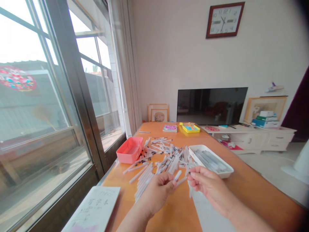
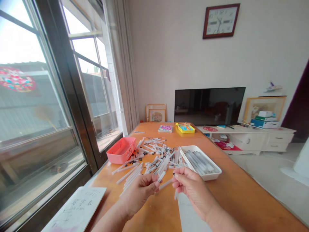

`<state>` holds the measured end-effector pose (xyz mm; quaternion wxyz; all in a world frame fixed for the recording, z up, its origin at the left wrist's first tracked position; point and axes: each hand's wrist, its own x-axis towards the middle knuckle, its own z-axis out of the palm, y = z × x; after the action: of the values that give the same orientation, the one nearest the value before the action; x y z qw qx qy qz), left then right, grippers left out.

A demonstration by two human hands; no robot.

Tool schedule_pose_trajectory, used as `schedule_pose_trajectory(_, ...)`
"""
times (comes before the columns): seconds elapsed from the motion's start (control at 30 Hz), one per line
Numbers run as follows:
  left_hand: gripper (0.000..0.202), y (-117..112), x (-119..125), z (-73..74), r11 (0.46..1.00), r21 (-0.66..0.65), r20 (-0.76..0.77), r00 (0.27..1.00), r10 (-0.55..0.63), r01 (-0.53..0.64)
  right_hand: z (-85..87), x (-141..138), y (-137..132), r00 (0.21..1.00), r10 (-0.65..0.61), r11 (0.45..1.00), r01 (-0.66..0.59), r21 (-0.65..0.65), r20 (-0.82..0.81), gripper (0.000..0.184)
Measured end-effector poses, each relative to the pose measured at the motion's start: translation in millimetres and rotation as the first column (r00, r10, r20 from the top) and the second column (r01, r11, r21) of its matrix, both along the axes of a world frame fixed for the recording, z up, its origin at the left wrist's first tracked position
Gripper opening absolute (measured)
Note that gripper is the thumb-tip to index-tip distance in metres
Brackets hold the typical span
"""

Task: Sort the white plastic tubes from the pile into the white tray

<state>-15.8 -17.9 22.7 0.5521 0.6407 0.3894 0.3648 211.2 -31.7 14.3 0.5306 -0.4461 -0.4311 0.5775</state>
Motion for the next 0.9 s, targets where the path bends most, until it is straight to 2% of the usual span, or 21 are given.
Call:
schedule_pose_trajectory(0.27,0.031,-6,-1,4.8,0.991,0.075,-0.130,0.986,-0.100,0.110,8.2,-2,-9,0.967,0.008,0.994,-0.036,0.103,0.254,0.016)
schedule_pose_trajectory(0.6,0.036,-4,1,4.9,0.985,0.107,-0.234,0.966,-0.109,0.138,17.1,-4,-14,0.945,0.037,0.988,-0.083,0.129,0.324,0.020)
schedule_pose_trajectory(0.9,0.032,-3,1,0.5,0.981,0.127,-0.284,0.953,-0.105,0.146,8.6,-4,-13,0.924,0.054,0.975,-0.131,0.181,0.379,0.010)
